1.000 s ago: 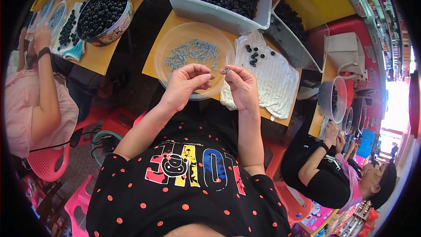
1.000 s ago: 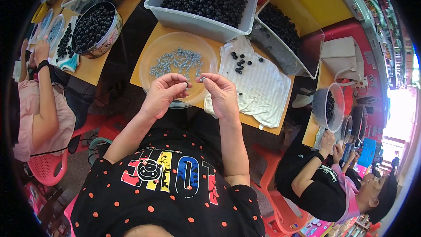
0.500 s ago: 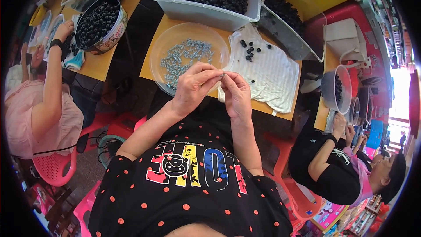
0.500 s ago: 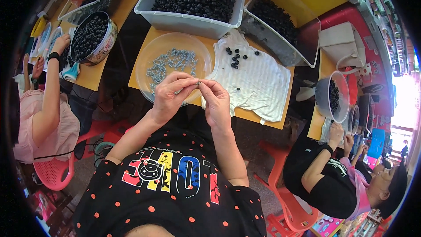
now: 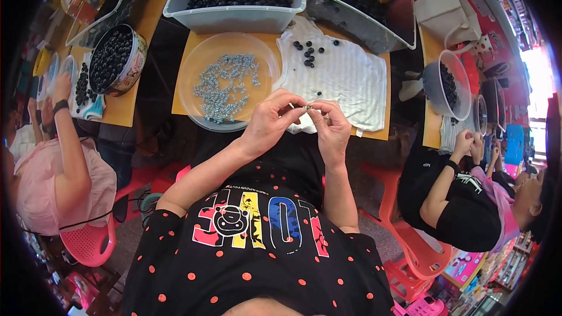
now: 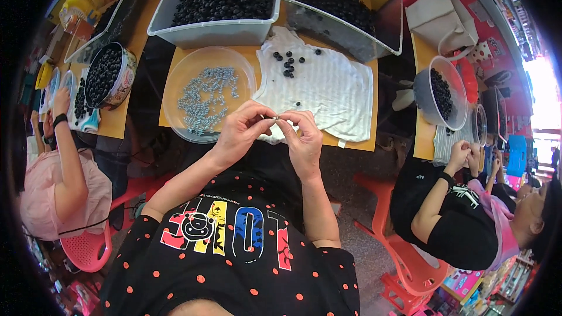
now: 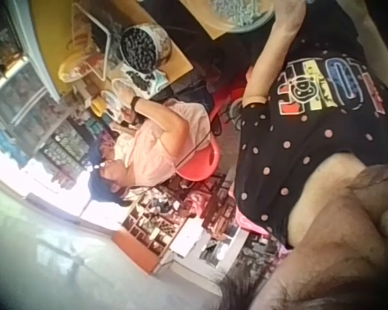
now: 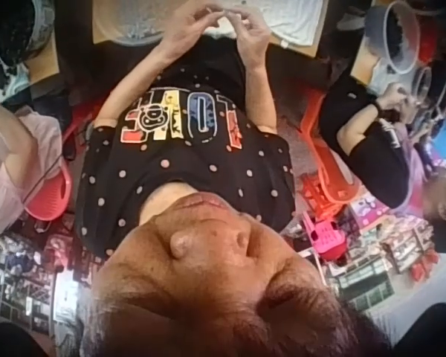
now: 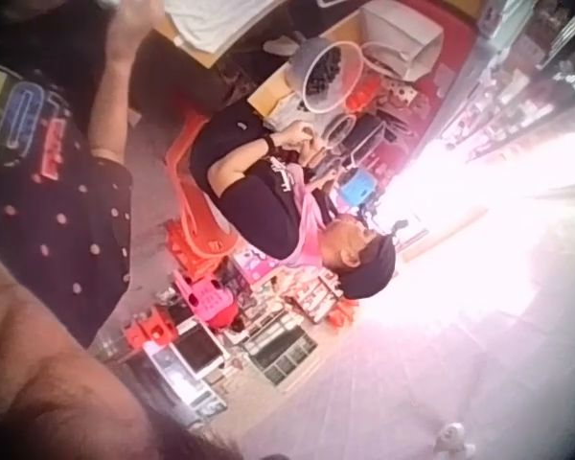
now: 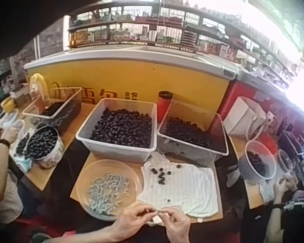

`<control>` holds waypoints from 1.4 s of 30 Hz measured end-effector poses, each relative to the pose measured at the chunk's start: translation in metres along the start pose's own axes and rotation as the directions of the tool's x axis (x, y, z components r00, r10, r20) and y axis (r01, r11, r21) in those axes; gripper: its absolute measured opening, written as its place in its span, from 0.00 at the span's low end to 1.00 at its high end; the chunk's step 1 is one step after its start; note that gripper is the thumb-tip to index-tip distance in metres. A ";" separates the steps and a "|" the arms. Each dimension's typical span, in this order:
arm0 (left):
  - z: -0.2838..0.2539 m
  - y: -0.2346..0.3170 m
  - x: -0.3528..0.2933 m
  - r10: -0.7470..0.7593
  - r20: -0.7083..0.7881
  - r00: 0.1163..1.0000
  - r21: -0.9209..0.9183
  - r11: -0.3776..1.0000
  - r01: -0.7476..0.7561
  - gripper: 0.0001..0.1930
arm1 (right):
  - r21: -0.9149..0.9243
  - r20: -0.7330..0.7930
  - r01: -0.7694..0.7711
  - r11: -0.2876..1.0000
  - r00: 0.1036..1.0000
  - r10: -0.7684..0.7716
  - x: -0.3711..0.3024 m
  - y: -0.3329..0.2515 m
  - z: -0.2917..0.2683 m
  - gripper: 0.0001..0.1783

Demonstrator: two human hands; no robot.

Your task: The person assembles small components by picking black caps and small inserts from containers and fitting the inserts into the caps by hand.

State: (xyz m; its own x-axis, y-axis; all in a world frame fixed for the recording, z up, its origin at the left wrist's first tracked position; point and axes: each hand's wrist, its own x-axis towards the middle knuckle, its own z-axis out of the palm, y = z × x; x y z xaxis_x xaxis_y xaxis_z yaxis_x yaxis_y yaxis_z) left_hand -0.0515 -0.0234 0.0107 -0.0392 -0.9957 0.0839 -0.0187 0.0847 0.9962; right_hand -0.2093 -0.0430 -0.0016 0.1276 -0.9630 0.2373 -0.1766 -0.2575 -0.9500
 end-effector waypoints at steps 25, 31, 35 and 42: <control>0.022 -0.034 0.032 0.067 0.192 0.979 0.730 0.657 -0.188 0.12 | 0.327 -0.304 -0.092 0.941 0.932 0.197 0.008 0.036 -0.030 0.06; -0.017 0.002 0.027 -0.421 0.184 0.888 -0.525 0.722 0.451 0.13 | 0.341 -0.222 -0.091 0.936 0.959 0.174 0.003 0.023 -0.029 0.06; -0.028 0.007 0.013 -0.457 0.302 0.837 -0.702 0.487 0.519 0.17 | 0.117 -0.124 -0.005 0.993 0.992 0.019 0.001 -0.004 -0.015 0.07; -0.029 0.008 0.000 -0.446 0.336 0.830 -0.744 0.414 0.524 0.15 | -0.183 -0.042 0.184 0.966 0.980 -0.194 0.003 -0.038 0.000 0.09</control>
State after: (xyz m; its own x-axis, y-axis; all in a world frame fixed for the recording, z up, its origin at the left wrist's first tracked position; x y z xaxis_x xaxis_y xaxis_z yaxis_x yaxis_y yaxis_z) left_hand -0.0224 -0.0242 0.0193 -0.3598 -0.8512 -0.3821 0.7150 -0.5146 0.4732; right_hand -0.2018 -0.0362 0.0350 0.1186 -0.8971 0.4255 -0.3262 -0.4400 -0.8367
